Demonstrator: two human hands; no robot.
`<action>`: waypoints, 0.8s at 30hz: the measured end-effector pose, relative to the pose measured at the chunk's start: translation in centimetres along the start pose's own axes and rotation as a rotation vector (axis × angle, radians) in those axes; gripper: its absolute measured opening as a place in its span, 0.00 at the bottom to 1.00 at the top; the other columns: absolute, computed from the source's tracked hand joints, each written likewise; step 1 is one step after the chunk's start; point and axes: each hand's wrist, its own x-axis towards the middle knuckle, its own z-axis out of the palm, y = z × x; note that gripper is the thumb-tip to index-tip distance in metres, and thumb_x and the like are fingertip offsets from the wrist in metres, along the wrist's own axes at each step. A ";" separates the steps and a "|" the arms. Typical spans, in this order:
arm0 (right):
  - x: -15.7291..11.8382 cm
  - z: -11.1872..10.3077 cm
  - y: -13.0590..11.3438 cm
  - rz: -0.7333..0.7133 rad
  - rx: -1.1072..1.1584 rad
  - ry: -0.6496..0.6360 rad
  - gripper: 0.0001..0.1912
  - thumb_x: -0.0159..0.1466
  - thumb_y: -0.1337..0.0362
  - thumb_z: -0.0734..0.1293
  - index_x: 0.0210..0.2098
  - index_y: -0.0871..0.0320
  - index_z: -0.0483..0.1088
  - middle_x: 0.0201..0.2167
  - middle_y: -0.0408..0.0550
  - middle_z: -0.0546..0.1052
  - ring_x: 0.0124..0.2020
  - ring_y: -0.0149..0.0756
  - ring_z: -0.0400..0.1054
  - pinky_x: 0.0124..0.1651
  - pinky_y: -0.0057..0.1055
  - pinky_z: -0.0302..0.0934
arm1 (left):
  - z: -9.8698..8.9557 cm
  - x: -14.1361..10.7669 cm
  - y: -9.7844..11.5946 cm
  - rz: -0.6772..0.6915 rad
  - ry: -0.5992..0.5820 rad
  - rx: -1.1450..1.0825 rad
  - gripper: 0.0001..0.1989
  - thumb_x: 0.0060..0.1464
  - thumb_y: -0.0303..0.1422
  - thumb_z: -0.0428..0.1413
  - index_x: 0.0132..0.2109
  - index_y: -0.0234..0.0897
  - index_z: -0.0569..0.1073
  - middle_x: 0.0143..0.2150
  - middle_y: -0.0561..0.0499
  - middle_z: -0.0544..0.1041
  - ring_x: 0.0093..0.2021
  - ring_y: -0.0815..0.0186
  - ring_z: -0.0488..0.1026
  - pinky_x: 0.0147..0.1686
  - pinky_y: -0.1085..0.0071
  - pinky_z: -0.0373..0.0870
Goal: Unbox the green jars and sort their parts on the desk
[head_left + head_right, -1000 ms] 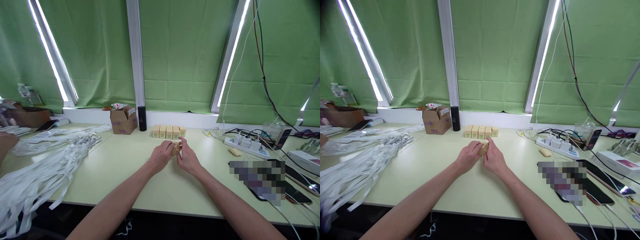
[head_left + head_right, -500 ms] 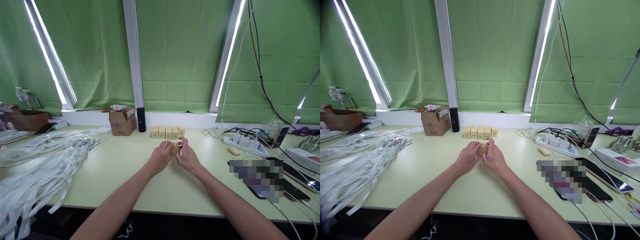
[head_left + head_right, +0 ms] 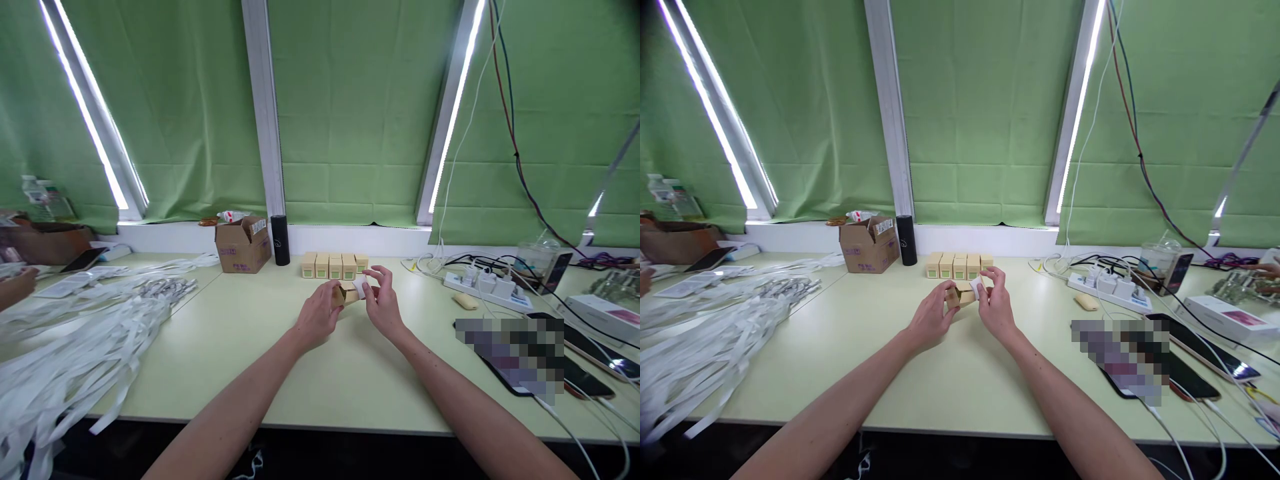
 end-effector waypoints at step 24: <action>-0.3 -0.4 0.3 -0.446 -0.376 -0.067 0.14 0.70 0.68 0.61 0.52 0.52 0.71 0.34 0.46 0.84 0.34 0.42 0.77 0.60 0.51 0.58 | 0.0 0.2 -0.3 0.005 0.021 -0.025 0.39 0.61 0.23 0.54 0.75 0.45 0.50 0.65 0.41 0.71 0.66 0.51 0.68 0.60 0.48 0.74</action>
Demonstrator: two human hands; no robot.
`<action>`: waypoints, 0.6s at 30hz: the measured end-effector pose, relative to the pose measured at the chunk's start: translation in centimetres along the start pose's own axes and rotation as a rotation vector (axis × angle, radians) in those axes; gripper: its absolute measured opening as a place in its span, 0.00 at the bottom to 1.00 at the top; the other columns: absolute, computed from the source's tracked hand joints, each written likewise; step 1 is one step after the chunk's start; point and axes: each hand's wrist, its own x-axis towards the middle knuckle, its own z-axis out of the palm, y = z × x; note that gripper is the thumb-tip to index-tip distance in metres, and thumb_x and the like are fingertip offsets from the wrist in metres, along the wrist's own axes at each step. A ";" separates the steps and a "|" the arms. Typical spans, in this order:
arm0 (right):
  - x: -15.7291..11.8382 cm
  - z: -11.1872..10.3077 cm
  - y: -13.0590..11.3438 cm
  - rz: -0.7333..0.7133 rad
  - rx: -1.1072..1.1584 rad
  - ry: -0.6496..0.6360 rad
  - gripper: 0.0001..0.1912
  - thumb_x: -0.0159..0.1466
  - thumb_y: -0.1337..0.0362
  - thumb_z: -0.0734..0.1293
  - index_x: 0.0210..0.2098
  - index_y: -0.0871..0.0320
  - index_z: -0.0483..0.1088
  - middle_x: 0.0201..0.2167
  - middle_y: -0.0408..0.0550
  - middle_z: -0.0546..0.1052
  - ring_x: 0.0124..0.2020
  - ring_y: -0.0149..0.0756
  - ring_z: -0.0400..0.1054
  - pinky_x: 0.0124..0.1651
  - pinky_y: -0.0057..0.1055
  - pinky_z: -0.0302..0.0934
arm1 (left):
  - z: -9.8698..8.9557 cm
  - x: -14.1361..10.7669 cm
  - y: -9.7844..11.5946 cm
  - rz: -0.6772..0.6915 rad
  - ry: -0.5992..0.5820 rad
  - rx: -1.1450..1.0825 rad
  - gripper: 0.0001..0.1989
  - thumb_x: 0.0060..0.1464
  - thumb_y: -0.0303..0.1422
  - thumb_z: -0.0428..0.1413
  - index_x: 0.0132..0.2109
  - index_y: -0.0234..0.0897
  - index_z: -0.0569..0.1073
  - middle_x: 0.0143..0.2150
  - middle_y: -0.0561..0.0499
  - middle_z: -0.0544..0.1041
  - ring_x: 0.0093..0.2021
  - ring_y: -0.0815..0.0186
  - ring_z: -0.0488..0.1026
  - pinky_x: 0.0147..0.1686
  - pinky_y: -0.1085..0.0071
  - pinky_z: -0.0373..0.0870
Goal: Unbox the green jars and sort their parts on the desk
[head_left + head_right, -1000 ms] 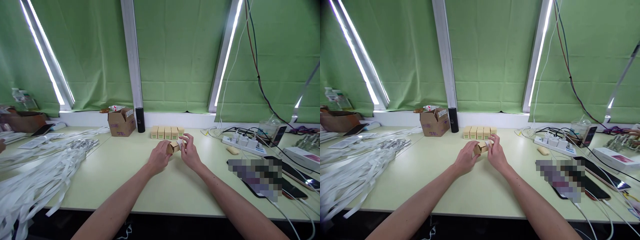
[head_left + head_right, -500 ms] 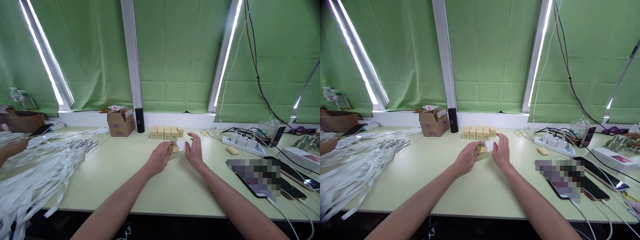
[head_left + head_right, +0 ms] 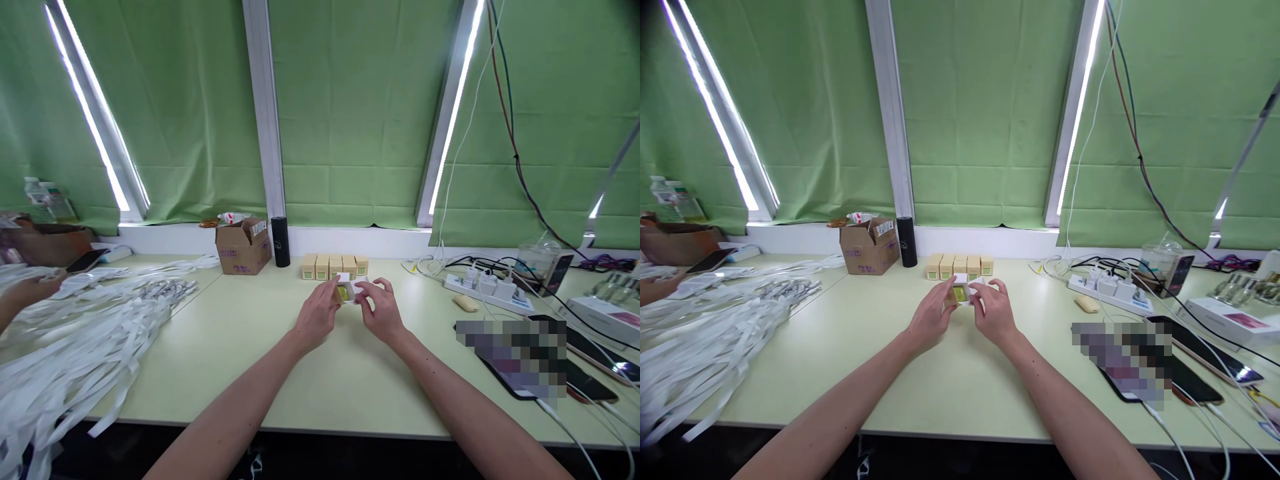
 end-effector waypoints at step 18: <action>0.0 2.0 -1.0 0.479 0.293 0.061 0.13 0.68 0.54 0.65 0.32 0.54 0.70 0.36 0.49 0.77 0.36 0.40 0.70 0.44 0.40 0.64 | 0.4 0.0 0.9 0.204 0.027 0.300 0.35 0.69 0.26 0.46 0.77 0.42 0.45 0.62 0.37 0.73 0.61 0.52 0.72 0.44 0.62 0.79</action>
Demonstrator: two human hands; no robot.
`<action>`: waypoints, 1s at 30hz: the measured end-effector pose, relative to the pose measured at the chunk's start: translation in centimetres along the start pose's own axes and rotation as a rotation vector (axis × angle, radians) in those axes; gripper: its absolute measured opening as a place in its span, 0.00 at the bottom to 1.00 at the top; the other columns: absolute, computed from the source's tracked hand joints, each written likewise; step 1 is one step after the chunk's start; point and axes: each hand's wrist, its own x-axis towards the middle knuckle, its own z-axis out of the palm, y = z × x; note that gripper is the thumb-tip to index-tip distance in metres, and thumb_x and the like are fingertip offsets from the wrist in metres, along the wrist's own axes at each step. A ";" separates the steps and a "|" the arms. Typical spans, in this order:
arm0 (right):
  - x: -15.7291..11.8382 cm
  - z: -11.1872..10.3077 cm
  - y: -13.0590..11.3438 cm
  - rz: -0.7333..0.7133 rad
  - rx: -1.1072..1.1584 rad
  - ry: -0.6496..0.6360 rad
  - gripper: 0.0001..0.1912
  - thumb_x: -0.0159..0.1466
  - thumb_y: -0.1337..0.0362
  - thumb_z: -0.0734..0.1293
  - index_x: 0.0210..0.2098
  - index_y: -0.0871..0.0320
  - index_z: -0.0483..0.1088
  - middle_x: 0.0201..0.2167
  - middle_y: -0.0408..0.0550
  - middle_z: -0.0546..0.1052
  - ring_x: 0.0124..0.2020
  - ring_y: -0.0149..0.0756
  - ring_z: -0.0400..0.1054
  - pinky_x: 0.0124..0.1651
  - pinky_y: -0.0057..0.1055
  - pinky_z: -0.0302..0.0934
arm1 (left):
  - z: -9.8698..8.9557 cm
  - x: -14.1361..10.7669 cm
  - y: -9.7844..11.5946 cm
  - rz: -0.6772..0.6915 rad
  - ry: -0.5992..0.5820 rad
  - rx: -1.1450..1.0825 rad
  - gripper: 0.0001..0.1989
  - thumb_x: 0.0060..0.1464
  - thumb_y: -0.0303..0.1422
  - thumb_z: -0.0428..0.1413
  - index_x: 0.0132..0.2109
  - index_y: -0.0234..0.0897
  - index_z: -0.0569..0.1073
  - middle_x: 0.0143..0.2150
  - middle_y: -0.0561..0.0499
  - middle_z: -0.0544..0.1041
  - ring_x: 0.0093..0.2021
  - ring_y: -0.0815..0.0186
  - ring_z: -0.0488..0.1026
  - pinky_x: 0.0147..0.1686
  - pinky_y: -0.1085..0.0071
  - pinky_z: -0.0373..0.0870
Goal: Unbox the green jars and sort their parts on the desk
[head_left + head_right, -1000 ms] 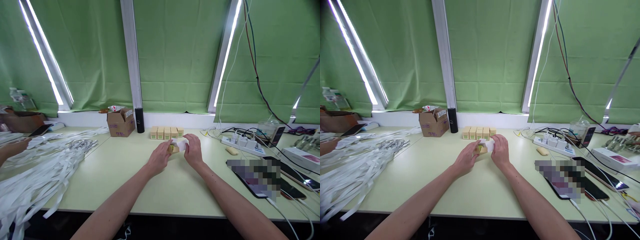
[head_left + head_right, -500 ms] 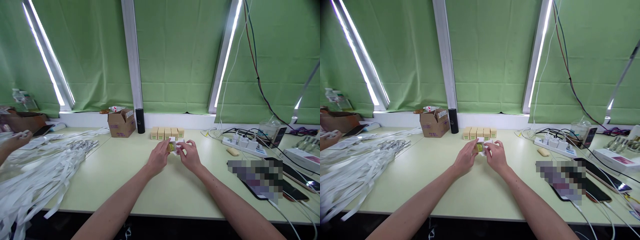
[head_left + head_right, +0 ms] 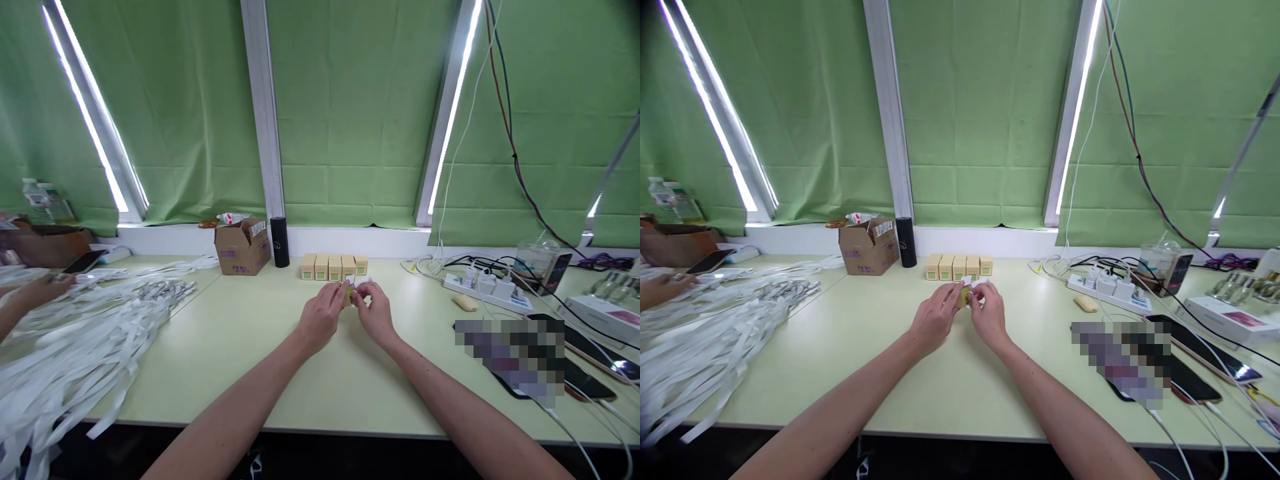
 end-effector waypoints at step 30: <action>1.0 -1.5 4.7 0.236 -0.124 -0.140 0.09 0.66 0.55 0.61 0.34 0.51 0.68 0.33 0.44 0.79 0.37 0.41 0.71 0.41 0.36 0.60 | 0.5 0.8 -3.1 -0.870 0.235 -1.713 0.23 0.60 0.39 0.61 0.61 0.39 0.71 0.55 0.40 0.78 0.45 0.53 0.80 0.35 0.58 0.81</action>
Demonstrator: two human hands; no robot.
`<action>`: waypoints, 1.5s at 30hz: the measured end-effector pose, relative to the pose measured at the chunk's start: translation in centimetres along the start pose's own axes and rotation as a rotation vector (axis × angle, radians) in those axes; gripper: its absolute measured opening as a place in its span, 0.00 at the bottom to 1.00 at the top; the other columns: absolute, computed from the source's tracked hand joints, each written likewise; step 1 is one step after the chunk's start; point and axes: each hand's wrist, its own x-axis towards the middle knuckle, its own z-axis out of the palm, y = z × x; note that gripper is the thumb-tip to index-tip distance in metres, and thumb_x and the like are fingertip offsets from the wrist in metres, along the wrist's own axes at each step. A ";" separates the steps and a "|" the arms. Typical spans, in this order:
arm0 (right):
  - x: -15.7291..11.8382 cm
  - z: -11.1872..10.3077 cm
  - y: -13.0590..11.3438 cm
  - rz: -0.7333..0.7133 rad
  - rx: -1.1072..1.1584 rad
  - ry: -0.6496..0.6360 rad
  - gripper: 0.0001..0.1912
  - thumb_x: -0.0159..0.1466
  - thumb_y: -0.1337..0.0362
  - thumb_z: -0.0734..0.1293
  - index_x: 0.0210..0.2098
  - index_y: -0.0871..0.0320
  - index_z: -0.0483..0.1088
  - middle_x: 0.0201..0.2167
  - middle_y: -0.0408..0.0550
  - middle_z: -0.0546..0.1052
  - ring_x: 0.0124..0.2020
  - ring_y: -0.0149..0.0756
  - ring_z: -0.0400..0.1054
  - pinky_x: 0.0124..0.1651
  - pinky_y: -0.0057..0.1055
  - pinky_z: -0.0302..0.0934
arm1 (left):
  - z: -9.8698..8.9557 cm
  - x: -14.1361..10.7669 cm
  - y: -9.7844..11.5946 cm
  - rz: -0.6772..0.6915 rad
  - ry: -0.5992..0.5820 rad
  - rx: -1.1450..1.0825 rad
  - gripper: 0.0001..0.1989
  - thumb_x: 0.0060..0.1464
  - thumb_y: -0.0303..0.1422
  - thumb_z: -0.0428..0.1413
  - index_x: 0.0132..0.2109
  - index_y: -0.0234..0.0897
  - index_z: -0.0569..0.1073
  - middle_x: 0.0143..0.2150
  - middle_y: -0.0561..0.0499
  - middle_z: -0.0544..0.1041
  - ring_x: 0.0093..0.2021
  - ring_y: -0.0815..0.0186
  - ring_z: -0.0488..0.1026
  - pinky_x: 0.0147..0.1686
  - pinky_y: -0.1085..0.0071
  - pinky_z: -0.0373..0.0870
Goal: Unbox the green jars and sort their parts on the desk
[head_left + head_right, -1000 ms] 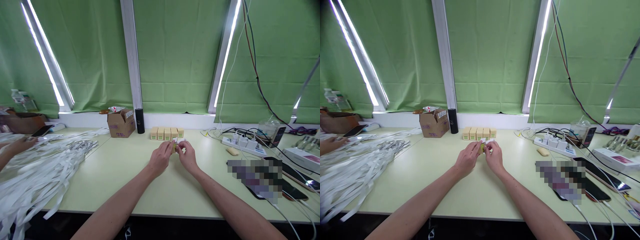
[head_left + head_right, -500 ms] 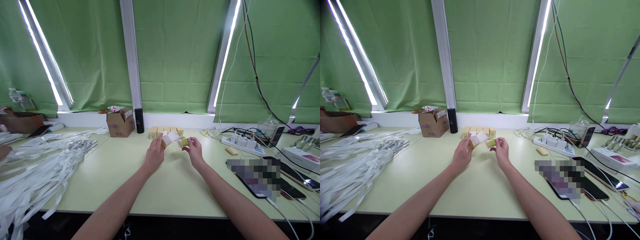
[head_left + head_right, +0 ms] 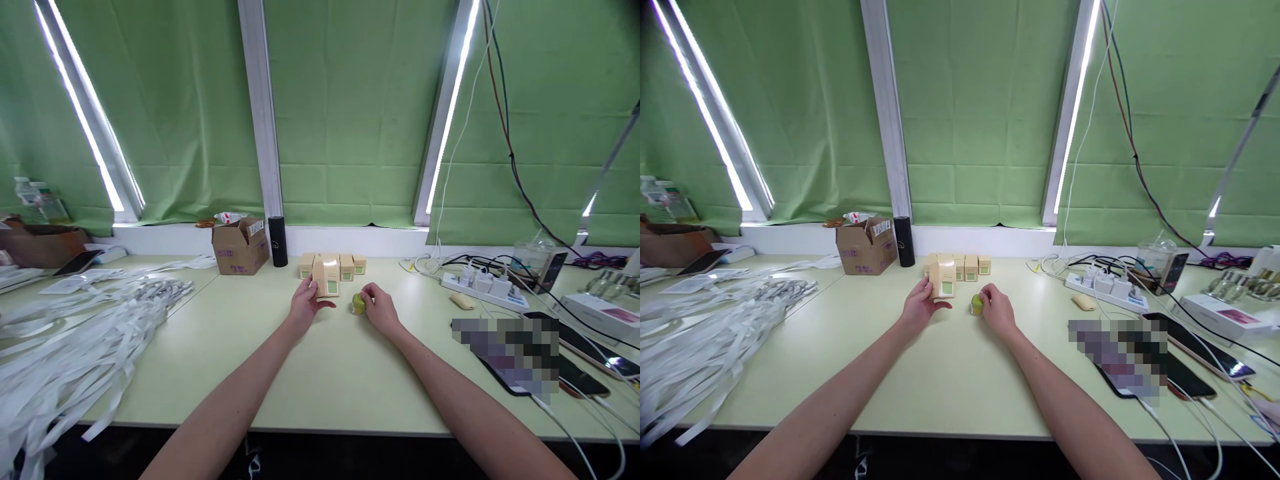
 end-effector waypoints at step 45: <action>-1.8 -0.5 -6.2 0.114 0.834 -0.135 0.30 0.52 0.45 0.80 0.47 0.56 0.74 0.34 0.47 0.80 0.35 0.40 0.75 0.27 0.31 0.68 | 2.6 -2.0 -0.3 0.205 -0.199 0.401 0.28 0.62 0.40 0.61 0.66 0.40 0.66 0.59 0.40 0.77 0.54 0.55 0.76 0.50 0.59 0.75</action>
